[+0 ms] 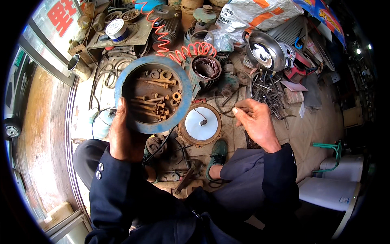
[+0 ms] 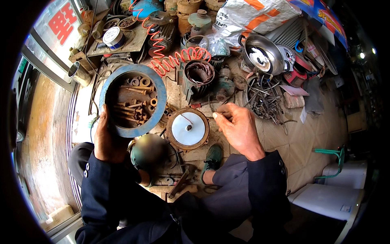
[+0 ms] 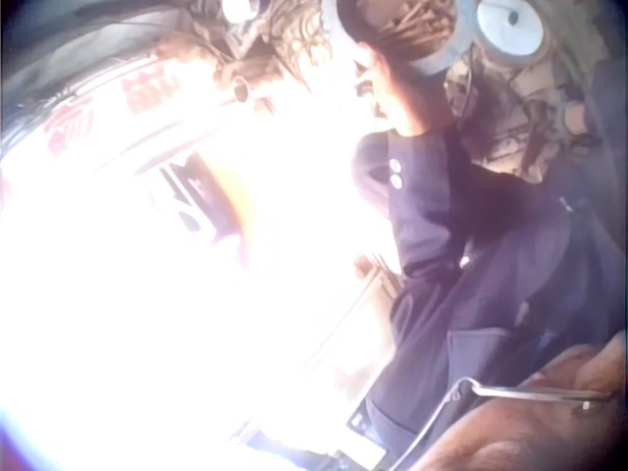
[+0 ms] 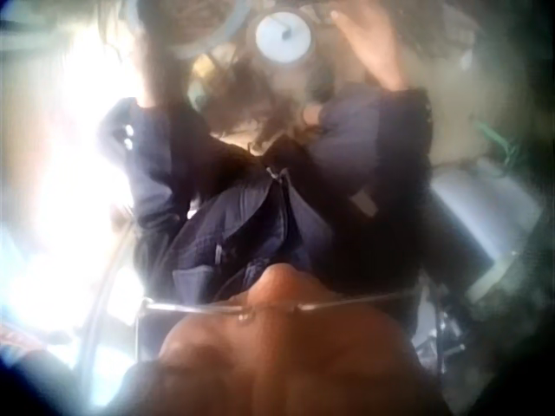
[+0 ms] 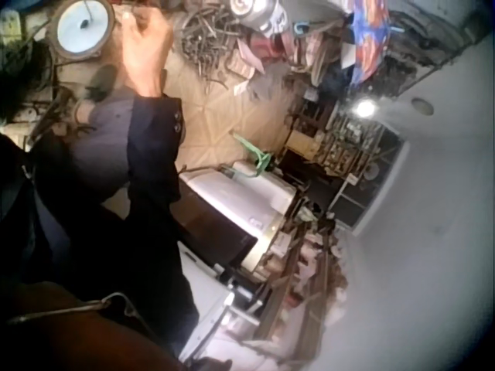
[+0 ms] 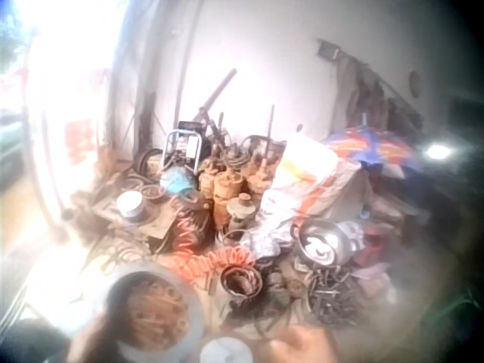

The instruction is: The person sits on the floor and works on a circular mechanical part, using a screwdriver to remove a white disc and a metal cover. They handle a container of bolts and screws, placing them on the floor, and repeatedly assemble and disassemble the components.

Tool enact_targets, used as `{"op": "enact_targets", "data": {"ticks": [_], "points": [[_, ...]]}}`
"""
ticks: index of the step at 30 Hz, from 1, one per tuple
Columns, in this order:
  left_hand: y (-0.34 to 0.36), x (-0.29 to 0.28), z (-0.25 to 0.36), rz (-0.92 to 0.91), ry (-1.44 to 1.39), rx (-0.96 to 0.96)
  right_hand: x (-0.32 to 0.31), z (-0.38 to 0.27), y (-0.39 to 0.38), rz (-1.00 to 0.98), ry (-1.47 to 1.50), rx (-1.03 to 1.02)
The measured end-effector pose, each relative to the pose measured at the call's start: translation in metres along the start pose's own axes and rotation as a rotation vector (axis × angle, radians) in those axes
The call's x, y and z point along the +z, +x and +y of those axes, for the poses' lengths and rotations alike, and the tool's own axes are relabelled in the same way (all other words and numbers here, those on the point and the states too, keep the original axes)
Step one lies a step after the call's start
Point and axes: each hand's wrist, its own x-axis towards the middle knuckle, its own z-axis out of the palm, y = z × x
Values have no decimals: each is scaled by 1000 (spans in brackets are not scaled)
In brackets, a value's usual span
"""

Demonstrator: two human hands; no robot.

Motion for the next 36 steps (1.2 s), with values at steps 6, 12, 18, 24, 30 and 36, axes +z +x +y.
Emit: {"op": "enact_targets", "data": {"ticks": [6, 12, 18, 24, 30, 36], "points": [[-3, 3, 2, -5, 7, 10, 3, 0, 1, 19, -30, -20], [-4, 0, 2, 35, 13, 10, 4, -1, 2, -14, -27, 4], [-2, 2, -1, 11, -8, 40, 20, 14, 13, -49, -268, -105], [-1, 2, -1, 15, -4, 57, 46, 14, 43, -210, -437, 25], [-2, -3, 5, 62, -15, 66, 69, 19, 68, -315, -419, 51], [-2, -10, 12, 113, -32, 80, 84, 30, 83, -334, -534, 2]]}}
